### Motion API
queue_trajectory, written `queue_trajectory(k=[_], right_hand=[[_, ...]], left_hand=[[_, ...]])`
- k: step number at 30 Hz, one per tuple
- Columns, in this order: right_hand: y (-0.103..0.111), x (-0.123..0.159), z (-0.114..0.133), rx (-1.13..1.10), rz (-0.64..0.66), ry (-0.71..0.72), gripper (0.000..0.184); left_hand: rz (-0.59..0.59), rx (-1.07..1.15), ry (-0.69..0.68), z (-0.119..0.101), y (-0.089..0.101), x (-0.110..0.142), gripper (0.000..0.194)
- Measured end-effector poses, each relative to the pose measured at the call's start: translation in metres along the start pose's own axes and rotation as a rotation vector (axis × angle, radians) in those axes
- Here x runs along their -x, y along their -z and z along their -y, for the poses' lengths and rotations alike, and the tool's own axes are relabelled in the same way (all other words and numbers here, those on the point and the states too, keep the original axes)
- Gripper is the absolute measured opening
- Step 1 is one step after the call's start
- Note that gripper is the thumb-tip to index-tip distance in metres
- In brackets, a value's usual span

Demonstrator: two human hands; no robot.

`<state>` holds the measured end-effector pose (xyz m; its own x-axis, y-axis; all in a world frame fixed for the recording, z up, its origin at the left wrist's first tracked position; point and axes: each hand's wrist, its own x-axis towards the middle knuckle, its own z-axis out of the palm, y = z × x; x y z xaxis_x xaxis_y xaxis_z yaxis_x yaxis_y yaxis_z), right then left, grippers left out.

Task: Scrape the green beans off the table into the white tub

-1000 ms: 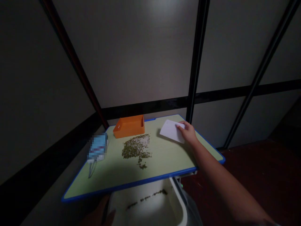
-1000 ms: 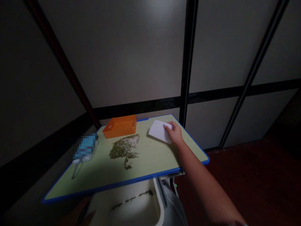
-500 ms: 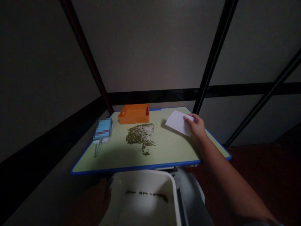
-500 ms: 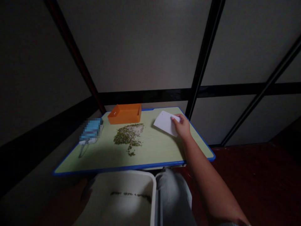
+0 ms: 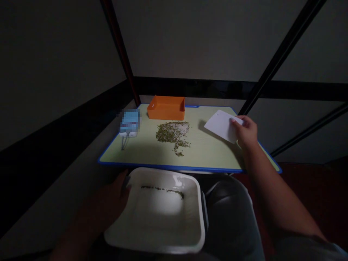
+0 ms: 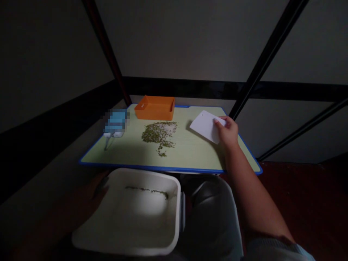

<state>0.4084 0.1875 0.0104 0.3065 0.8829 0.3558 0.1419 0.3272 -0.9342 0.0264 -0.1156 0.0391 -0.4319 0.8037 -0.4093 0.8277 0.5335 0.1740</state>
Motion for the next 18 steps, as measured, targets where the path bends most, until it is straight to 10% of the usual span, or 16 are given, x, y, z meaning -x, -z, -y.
queue_trajectory(k=[18], right_hand=[[0.002,-0.003,0.003,0.083,0.015,0.086,0.029]], left_hand=[[0.089,0.212,-0.039,0.004,-0.047,-0.016,0.079]])
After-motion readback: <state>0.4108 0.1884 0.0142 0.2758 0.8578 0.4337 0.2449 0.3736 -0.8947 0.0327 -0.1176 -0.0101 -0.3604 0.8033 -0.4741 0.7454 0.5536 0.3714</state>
